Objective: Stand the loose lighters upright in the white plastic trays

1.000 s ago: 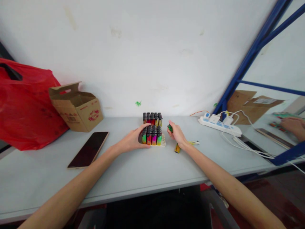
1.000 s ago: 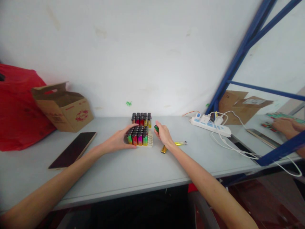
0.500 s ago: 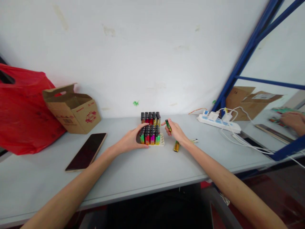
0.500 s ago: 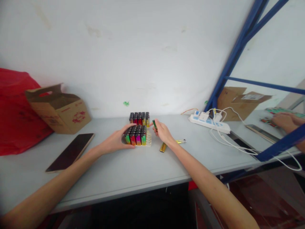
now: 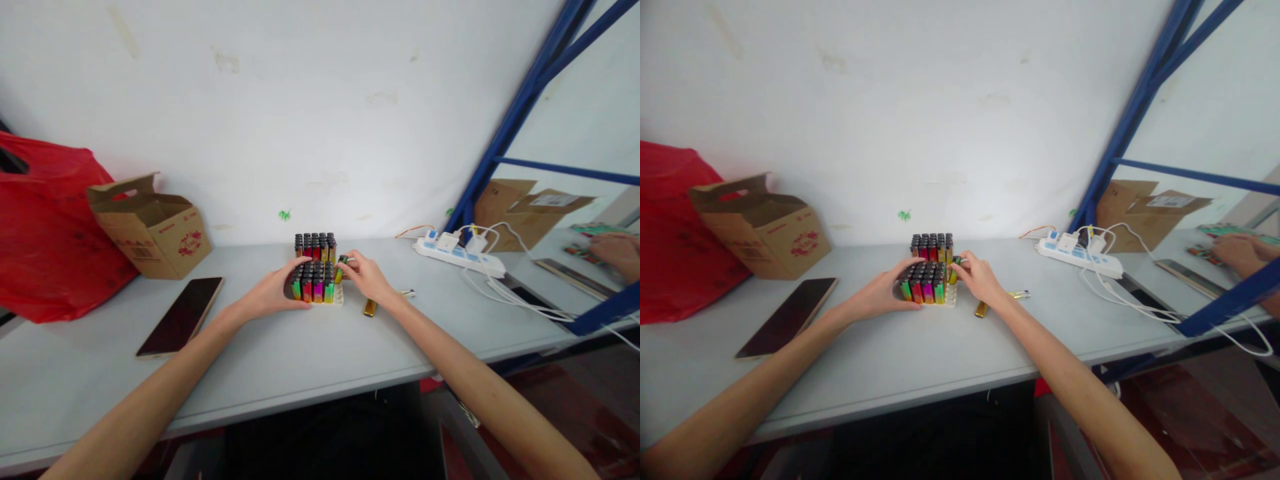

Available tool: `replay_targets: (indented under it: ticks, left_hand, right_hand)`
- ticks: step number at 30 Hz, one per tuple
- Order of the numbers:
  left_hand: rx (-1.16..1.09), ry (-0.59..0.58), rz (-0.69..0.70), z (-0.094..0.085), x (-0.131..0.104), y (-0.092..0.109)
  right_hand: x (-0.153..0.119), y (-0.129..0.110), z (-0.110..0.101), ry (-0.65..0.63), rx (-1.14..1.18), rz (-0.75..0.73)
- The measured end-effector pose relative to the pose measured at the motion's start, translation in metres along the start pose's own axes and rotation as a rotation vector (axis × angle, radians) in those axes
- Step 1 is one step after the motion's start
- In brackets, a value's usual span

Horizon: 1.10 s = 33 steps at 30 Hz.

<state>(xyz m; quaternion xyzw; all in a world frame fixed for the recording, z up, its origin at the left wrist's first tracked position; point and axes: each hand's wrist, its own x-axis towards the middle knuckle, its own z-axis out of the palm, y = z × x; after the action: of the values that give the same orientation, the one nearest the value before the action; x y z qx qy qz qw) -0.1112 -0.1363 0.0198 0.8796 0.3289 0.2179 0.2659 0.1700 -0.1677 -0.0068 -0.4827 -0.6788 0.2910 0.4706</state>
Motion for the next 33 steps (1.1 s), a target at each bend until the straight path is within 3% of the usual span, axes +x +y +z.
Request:
replay_targets:
  ticks: [7,9,13,17,21,24,28,33]
  left_hand:
    - [0.020,0.013,0.006,0.001,-0.001,0.001]
    - [0.017,0.011,-0.003,0.001,-0.001,0.000]
    - [0.012,0.010,-0.010,0.002,0.000,-0.002]
    - [-0.003,0.001,0.007,0.003,0.000,-0.003]
    - [-0.002,0.006,0.007,0.003,-0.001,-0.002]
    - [0.000,0.018,0.009,0.003,-0.002,-0.002]
    - [-0.003,0.013,0.026,0.003,-0.002,-0.005]
    - [-0.012,0.018,0.028,0.004,-0.001,-0.007]
  right_hand:
    - [-0.002,-0.011,-0.010,-0.223,-0.307,-0.153]
    - [-0.004,-0.016,-0.021,-0.203,-0.362,-0.156]
    - [-0.014,-0.024,-0.061,-0.012,-0.578,-0.039]
    - [-0.039,-0.023,-0.106,-0.108,-0.767,0.020]
    - [-0.066,-0.018,-0.127,-0.280,-0.724,0.064]
    - [-0.078,-0.015,-0.130,-0.314,-0.696,0.089]
    - [-0.078,-0.012,-0.130,-0.195,-0.552,0.150]
    - [-0.053,-0.013,-0.115,0.031,-0.243,0.124]
